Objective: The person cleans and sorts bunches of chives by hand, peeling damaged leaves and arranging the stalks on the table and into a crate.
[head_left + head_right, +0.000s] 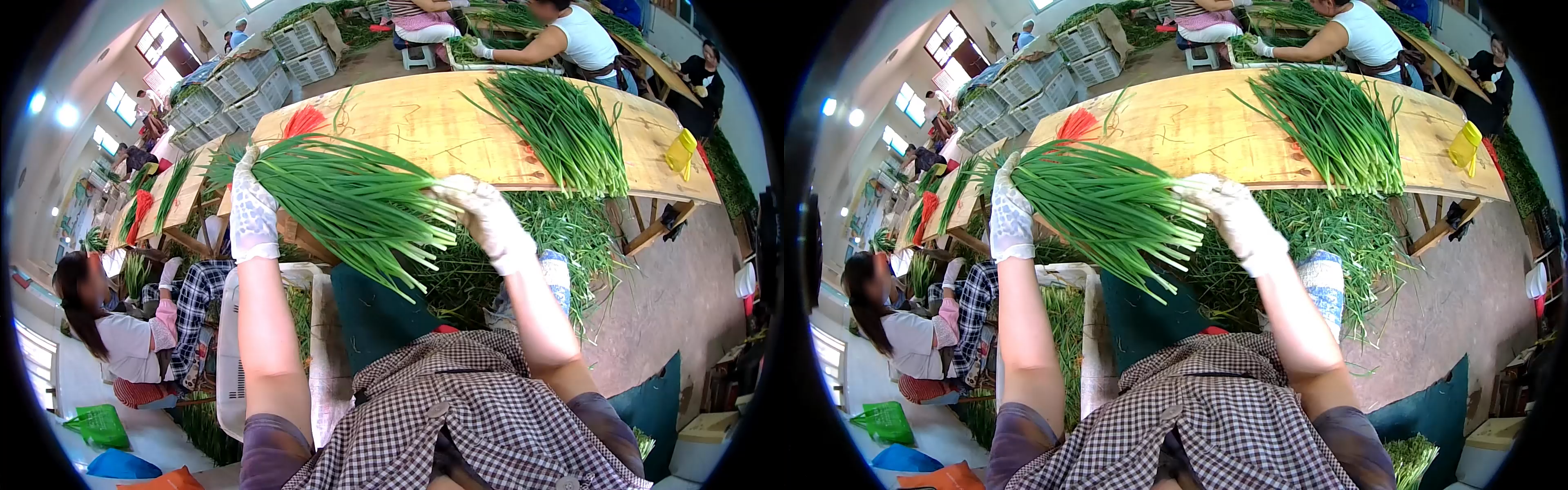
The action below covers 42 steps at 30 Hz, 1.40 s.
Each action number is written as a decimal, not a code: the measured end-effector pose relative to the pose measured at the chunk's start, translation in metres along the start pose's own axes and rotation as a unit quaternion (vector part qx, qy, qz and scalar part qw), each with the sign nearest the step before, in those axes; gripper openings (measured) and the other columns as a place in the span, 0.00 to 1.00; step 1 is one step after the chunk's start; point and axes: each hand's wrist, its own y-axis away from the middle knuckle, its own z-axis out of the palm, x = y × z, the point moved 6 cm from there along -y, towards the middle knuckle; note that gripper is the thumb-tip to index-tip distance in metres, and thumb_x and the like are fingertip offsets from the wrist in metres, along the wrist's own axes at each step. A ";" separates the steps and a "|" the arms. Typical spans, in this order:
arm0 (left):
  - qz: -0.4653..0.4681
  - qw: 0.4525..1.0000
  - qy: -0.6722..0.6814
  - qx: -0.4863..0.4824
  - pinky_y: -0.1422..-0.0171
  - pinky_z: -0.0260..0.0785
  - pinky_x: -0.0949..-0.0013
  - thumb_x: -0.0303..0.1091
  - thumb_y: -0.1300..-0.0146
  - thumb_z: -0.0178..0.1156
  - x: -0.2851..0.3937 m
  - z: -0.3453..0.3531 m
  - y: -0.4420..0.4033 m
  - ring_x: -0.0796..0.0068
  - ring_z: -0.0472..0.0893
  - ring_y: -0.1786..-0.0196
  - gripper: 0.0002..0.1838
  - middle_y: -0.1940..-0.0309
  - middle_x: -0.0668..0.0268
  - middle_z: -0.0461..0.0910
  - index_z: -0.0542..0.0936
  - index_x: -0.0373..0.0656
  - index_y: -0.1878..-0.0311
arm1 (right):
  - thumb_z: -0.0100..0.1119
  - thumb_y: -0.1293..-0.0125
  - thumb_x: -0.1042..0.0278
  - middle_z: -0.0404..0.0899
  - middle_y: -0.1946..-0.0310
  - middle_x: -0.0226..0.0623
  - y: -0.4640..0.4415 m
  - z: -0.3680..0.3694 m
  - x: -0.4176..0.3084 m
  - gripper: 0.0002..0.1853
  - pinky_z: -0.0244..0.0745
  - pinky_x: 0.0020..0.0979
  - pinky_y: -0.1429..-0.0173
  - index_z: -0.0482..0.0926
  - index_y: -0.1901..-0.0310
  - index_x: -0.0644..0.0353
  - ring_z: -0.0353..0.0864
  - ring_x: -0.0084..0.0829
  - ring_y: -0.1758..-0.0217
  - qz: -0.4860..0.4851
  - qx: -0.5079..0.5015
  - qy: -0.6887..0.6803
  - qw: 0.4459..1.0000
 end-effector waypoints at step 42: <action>0.061 0.997 -0.027 0.033 0.52 0.75 0.60 0.39 0.35 0.50 -0.013 -0.072 -0.001 0.59 0.81 0.60 0.16 0.59 0.57 0.82 0.79 0.39 0.55 | 0.66 0.43 0.71 0.83 0.57 0.40 0.025 0.013 0.031 0.15 0.75 0.22 0.47 0.81 0.56 0.69 0.81 0.22 0.55 0.000 0.087 0.278 0.956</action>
